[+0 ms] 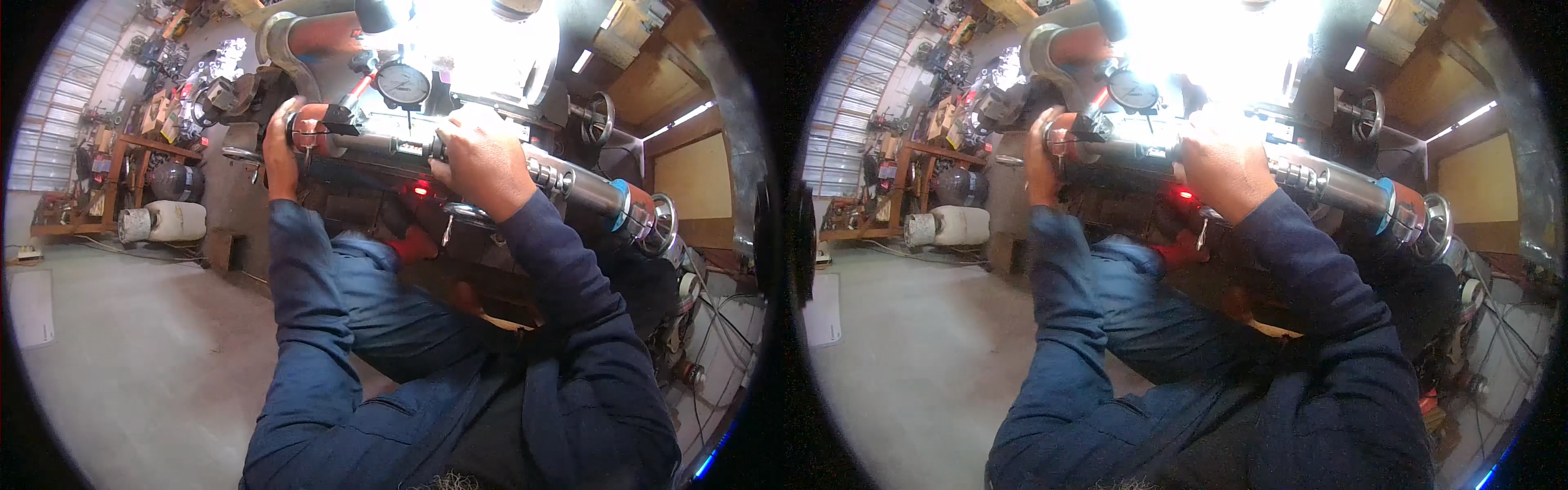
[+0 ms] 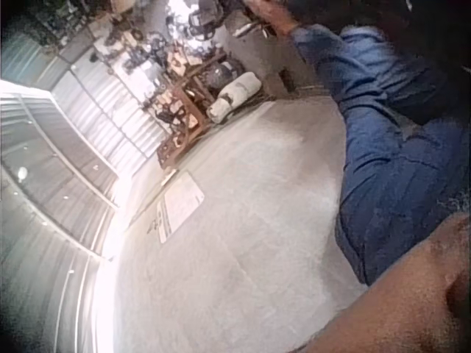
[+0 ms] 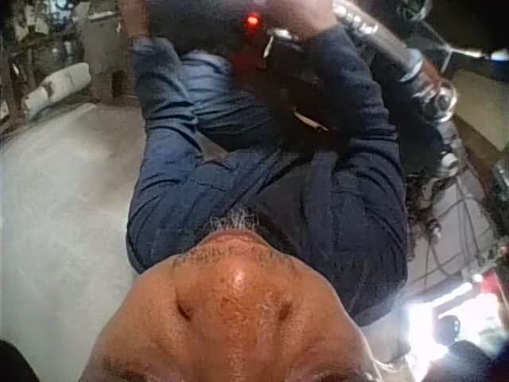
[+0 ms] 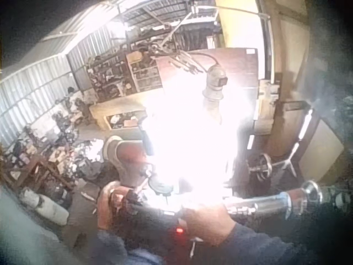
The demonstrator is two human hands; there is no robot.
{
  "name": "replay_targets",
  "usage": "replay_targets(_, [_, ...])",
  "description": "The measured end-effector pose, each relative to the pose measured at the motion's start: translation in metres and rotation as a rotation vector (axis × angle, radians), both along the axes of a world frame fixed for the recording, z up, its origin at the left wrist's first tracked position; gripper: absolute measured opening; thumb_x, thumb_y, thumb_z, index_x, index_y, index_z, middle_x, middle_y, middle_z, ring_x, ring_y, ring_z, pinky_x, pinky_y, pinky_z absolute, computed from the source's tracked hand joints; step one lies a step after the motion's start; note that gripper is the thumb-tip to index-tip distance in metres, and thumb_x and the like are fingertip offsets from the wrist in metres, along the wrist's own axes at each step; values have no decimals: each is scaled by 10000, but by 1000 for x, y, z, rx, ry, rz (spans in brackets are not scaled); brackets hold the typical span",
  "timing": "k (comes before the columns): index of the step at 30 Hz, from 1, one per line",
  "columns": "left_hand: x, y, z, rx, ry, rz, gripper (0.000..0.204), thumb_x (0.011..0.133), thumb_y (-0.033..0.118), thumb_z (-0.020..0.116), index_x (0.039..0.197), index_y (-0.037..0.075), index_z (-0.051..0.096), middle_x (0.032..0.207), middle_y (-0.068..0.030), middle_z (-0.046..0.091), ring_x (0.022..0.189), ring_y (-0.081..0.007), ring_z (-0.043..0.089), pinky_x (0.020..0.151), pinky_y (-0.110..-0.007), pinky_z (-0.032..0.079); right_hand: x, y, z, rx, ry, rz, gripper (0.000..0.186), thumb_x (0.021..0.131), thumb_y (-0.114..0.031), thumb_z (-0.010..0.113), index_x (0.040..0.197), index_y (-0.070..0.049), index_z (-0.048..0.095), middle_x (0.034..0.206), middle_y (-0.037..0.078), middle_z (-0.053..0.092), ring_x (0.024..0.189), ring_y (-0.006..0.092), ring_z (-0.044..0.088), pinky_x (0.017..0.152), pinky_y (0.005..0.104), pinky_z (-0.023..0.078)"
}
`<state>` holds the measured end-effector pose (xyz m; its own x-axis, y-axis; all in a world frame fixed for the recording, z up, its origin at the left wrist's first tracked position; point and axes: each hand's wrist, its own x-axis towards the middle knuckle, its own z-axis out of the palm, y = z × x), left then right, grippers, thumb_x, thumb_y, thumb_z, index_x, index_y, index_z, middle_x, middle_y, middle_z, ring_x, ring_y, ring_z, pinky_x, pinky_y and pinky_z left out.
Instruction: The person adjusts components on a lathe, turns handwheels to position the carriage, and uses a dial indicator to measure the alignment of the metal workpiece.
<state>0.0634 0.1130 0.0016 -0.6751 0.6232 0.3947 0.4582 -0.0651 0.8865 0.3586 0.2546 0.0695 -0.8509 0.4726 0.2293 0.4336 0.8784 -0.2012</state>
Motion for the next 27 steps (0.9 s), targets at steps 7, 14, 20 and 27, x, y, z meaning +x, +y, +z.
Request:
replay_targets(7, [-42,13,21,-437,-349,-136,467,983,390,443,1024,0,696,853,-86,707,715,-164,668,621,-317,545,48,-1,19,-12,275,63,544,809,-313,776,1242,-23,618,1193,163,630,1127,353,602,968,428,499])
replay_targets(14, [-3,28,-23,609,-922,-496,512,843,296,659,1283,59,548,1302,-88,594,1191,-206,570,1016,-421,474,195,11,47,-3,562,-469,374,925,-241,683,1217,-10,644,1202,174,674,1131,292,641,983,398,489])
replay_targets(20, [-42,20,-18,204,-1013,-272,94,797,133,614,864,86,566,874,-35,594,847,-201,632,782,-354,550,339,51,17,-32,544,-823,424,1033,-274,570,1359,-5,583,1196,126,666,1108,221,632,981,355,481])
replay_targets(27, [-9,18,17,191,-948,-67,126,871,181,649,899,64,613,912,-74,660,816,-215,667,702,-344,561,440,120,-70,-392,349,-697,559,1042,-459,490,1353,-3,575,1213,160,669,1116,253,640,965,377,482])
